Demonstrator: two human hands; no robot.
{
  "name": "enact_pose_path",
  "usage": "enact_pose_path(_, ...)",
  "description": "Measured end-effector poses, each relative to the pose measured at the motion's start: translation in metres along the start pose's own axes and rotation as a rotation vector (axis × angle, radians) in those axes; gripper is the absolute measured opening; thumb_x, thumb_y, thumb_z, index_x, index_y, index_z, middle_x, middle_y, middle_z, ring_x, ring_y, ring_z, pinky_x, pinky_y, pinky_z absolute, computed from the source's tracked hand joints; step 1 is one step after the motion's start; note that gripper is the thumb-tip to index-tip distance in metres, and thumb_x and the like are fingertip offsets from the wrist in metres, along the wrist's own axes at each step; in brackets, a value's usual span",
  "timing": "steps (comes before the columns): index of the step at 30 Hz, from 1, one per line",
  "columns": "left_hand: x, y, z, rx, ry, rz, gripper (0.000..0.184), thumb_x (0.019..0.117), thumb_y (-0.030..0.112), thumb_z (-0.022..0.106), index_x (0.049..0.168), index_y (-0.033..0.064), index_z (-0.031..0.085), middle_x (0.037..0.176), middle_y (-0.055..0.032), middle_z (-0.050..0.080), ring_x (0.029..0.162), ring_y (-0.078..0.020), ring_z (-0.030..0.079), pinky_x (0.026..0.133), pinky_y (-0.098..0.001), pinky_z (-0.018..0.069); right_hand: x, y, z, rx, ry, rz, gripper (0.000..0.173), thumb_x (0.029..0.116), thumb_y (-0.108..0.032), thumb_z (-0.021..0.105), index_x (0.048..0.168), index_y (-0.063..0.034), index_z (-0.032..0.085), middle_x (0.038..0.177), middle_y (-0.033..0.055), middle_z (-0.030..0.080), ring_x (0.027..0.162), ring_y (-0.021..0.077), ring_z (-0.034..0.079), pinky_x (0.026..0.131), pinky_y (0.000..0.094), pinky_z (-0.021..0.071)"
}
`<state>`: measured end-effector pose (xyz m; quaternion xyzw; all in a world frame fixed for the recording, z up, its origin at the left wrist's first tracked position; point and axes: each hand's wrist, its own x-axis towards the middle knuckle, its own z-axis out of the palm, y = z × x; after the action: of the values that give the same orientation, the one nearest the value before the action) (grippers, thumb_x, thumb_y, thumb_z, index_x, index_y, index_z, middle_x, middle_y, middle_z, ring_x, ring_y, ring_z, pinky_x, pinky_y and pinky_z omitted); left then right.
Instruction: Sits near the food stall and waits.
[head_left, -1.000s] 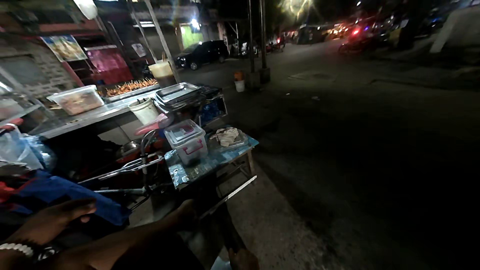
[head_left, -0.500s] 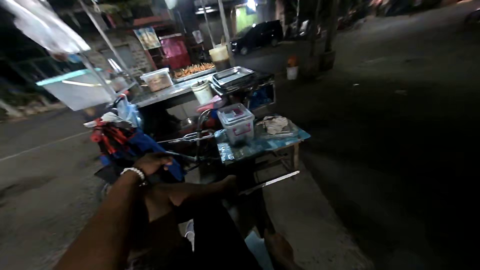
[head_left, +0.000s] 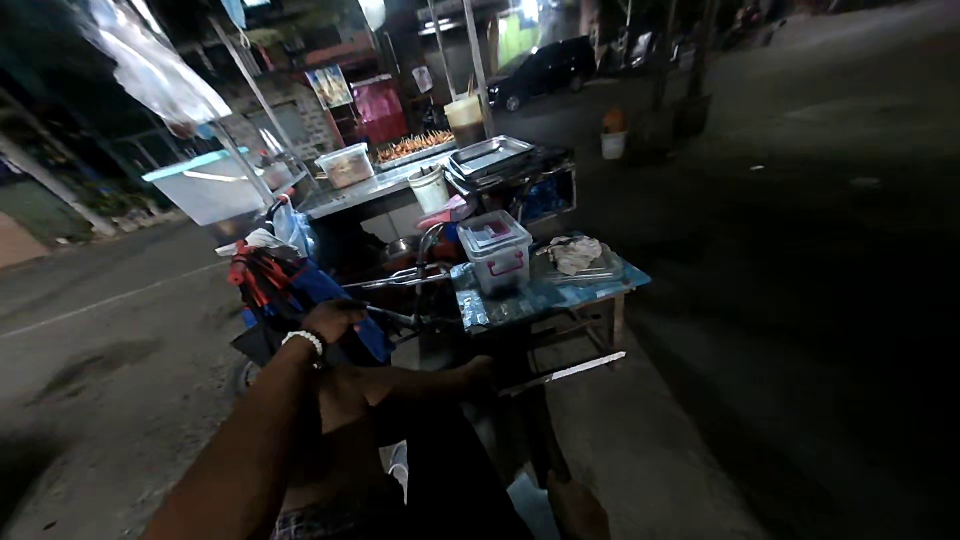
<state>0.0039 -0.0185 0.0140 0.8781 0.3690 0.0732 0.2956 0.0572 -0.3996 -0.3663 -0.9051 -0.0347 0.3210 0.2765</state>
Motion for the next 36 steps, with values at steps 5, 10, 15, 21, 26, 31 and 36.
enact_pose_path(5, -0.007, -0.002, -0.004, -0.084, 0.039, 0.024, 0.031, 0.1060, 0.021, 0.059, 0.135, 0.0101, 0.062, 0.110, -0.0143, 0.069, 0.086, -0.0199, 0.066, 0.080, -0.0385, 0.0554, 0.000, 0.006, 0.003, -0.128, 0.016, -0.094, 0.063, 0.1078, -0.056, 0.028, 0.134, -0.0135, 0.067, 0.123, 0.0193, 0.072, 0.115, 0.0403, 0.069, 0.093, 0.0640, 0.0547)
enact_pose_path(10, 0.003, -0.016, -0.002, -0.100, 0.033, 0.058, 0.030, 0.1039, 0.023, 0.062, 0.131, 0.0112, 0.065, 0.101, -0.0121, 0.070, 0.079, -0.0187, 0.065, 0.074, -0.0377, 0.0556, -0.001, 0.001, 0.002, -0.090, 0.008, -0.026, 0.070, 0.1055, -0.061, 0.028, 0.122, -0.0096, 0.072, 0.119, 0.0173, 0.074, 0.114, 0.0369, 0.070, 0.093, 0.0608, 0.0554)
enact_pose_path(15, 0.004, -0.016, -0.003, -0.060, -0.028, 0.080, 0.031, 0.1040, 0.023, 0.062, 0.132, 0.0101, 0.064, 0.105, -0.0137, 0.070, 0.084, -0.0207, 0.067, 0.079, -0.0400, 0.0566, -0.008, -0.003, -0.005, -0.146, -0.016, -0.086, 0.063, 0.1082, -0.054, 0.028, 0.132, -0.0109, 0.068, 0.124, 0.0191, 0.072, 0.116, 0.0394, 0.068, 0.094, 0.0618, 0.0546)
enact_pose_path(21, -0.006, -0.010, 0.000, -0.050, -0.051, 0.054, 0.030, 0.1042, 0.022, 0.062, 0.131, 0.0081, 0.065, 0.105, -0.0126, 0.071, 0.084, -0.0190, 0.068, 0.078, -0.0370, 0.0567, -0.005, -0.001, 0.001, -0.145, -0.001, -0.085, 0.062, 0.1081, -0.053, 0.027, 0.133, -0.0134, 0.067, 0.123, 0.0172, 0.073, 0.116, 0.0379, 0.069, 0.094, 0.0623, 0.0545)
enact_pose_path(26, -0.006, -0.008, 0.000, -0.022, -0.083, 0.089, 0.031, 0.1046, 0.021, 0.061, 0.131, 0.0045, 0.064, 0.111, -0.0131, 0.071, 0.089, -0.0188, 0.069, 0.084, -0.0372, 0.0562, -0.003, -0.001, 0.004, -0.123, 0.032, -0.065, 0.065, 0.1075, -0.055, 0.027, 0.128, -0.0109, 0.070, 0.121, 0.0181, 0.073, 0.115, 0.0383, 0.070, 0.093, 0.0625, 0.0548)
enact_pose_path(31, -0.007, -0.008, 0.000, -0.050, -0.104, 0.063, 0.030, 0.1042, 0.022, 0.062, 0.129, 0.0067, 0.065, 0.107, -0.0108, 0.072, 0.084, -0.0174, 0.069, 0.078, -0.0355, 0.0572, -0.002, -0.001, 0.003, -0.128, 0.013, -0.050, 0.067, 0.1071, -0.056, 0.026, 0.128, -0.0104, 0.070, 0.122, 0.0181, 0.073, 0.115, 0.0391, 0.069, 0.094, 0.0631, 0.0541)
enact_pose_path(36, -0.004, -0.010, 0.000, -0.043, -0.139, 0.095, 0.029, 0.1045, 0.021, 0.061, 0.128, 0.0044, 0.065, 0.107, -0.0101, 0.071, 0.086, -0.0145, 0.068, 0.080, -0.0321, 0.0565, 0.000, -0.003, 0.003, -0.129, 0.012, -0.054, 0.066, 0.1070, -0.057, 0.027, 0.131, -0.0122, 0.069, 0.124, 0.0181, 0.072, 0.117, 0.0386, 0.068, 0.095, 0.0640, 0.0530)
